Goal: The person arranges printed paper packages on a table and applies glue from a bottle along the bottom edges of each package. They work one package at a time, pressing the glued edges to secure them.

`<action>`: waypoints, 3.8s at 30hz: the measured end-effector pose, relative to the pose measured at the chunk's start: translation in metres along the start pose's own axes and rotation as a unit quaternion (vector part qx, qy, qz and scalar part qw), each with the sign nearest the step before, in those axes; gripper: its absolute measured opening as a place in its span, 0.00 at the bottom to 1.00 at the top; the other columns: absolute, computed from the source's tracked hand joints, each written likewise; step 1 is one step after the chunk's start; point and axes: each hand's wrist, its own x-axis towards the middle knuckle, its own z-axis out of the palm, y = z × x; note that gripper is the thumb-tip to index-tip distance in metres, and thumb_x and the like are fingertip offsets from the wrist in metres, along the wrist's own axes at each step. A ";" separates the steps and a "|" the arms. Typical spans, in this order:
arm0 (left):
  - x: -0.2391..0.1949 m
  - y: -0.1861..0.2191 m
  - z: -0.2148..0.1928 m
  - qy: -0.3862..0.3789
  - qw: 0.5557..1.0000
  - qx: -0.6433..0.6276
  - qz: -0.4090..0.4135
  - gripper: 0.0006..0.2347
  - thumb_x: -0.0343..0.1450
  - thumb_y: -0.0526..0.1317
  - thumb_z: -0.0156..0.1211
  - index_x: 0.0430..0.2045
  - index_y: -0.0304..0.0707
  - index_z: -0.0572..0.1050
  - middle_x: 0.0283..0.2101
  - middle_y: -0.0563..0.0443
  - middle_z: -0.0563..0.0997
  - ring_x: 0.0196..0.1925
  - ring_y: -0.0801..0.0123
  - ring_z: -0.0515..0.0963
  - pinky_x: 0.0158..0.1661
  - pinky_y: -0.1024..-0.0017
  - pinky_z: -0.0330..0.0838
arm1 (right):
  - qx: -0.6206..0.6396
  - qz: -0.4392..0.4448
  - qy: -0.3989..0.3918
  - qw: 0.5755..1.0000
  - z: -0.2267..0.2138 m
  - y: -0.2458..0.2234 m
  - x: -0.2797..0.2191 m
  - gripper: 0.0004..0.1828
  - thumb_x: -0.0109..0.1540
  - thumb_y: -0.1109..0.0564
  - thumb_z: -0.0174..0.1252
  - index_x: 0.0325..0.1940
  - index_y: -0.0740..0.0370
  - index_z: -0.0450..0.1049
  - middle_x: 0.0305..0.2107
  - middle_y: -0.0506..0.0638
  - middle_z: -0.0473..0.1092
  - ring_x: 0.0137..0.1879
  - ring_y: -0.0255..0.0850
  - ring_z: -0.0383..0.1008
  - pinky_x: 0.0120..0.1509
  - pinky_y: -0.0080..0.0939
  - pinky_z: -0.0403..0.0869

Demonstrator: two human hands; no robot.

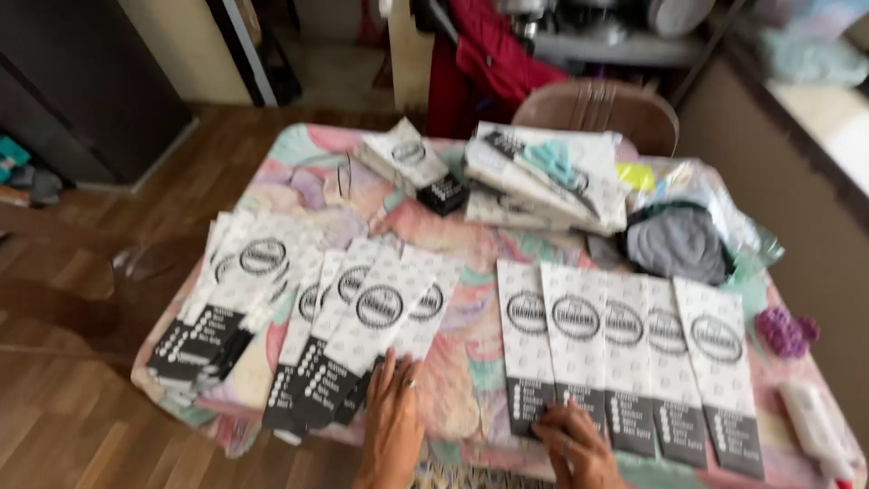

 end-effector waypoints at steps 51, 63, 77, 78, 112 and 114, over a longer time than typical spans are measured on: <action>-0.007 0.034 0.000 -0.003 0.954 -0.248 0.168 0.07 0.66 0.27 0.69 0.36 0.26 0.81 0.51 0.34 0.81 0.60 0.51 0.77 0.66 0.61 0.68 | -0.003 -0.058 -0.073 0.996 0.027 -0.065 0.045 0.10 0.62 0.68 0.61 0.48 0.69 0.77 0.51 0.60 0.76 0.65 0.51 0.74 0.80 0.57 0.64; -0.001 0.049 0.006 -0.026 0.949 -0.310 -0.054 0.10 0.63 0.23 0.65 0.34 0.34 0.81 0.46 0.43 0.83 0.53 0.63 0.82 0.59 0.72 0.75 | 0.049 0.074 -0.036 0.995 0.027 -0.064 0.058 0.05 0.57 0.66 0.66 0.37 0.66 0.82 0.40 0.54 0.81 0.55 0.48 0.80 0.73 0.52 0.72; 0.015 -0.030 -0.060 0.031 0.994 0.071 -0.083 0.24 0.72 0.39 0.57 0.65 0.42 0.62 0.68 0.45 0.69 0.75 0.42 0.53 0.72 0.42 0.37 | -0.019 0.030 -0.105 0.994 0.028 -0.072 0.051 0.19 0.61 0.72 0.55 0.55 0.65 0.78 0.48 0.55 0.75 0.59 0.49 0.75 0.73 0.51 0.73; 0.017 -0.031 -0.068 -0.002 0.995 0.073 -0.070 0.25 0.71 0.37 0.57 0.65 0.38 0.62 0.67 0.44 0.69 0.75 0.38 0.51 0.71 0.36 0.32 | -0.034 0.027 -0.112 0.993 0.030 -0.072 0.052 0.19 0.62 0.72 0.53 0.57 0.66 0.77 0.49 0.54 0.73 0.60 0.48 0.73 0.74 0.51 0.74; 0.110 -0.130 -0.072 -0.117 0.921 -0.090 -0.361 0.29 0.57 0.47 0.77 0.51 0.42 0.71 0.56 0.46 0.77 0.59 0.53 0.75 0.52 0.56 0.71 | -0.025 0.043 -0.135 0.990 0.052 -0.014 0.031 0.17 0.68 0.56 0.44 0.52 0.58 0.79 0.47 0.51 0.72 0.58 0.48 0.75 0.80 0.59 0.58; 0.110 -0.134 -0.097 -0.075 0.913 -0.135 -0.378 0.24 0.61 0.38 0.72 0.51 0.41 0.70 0.52 0.42 0.78 0.56 0.52 0.76 0.51 0.55 0.73 | -0.059 -0.059 -0.046 0.995 0.066 0.008 0.019 0.14 0.66 0.58 0.49 0.46 0.60 0.80 0.42 0.52 0.75 0.51 0.45 0.80 0.75 0.61 0.66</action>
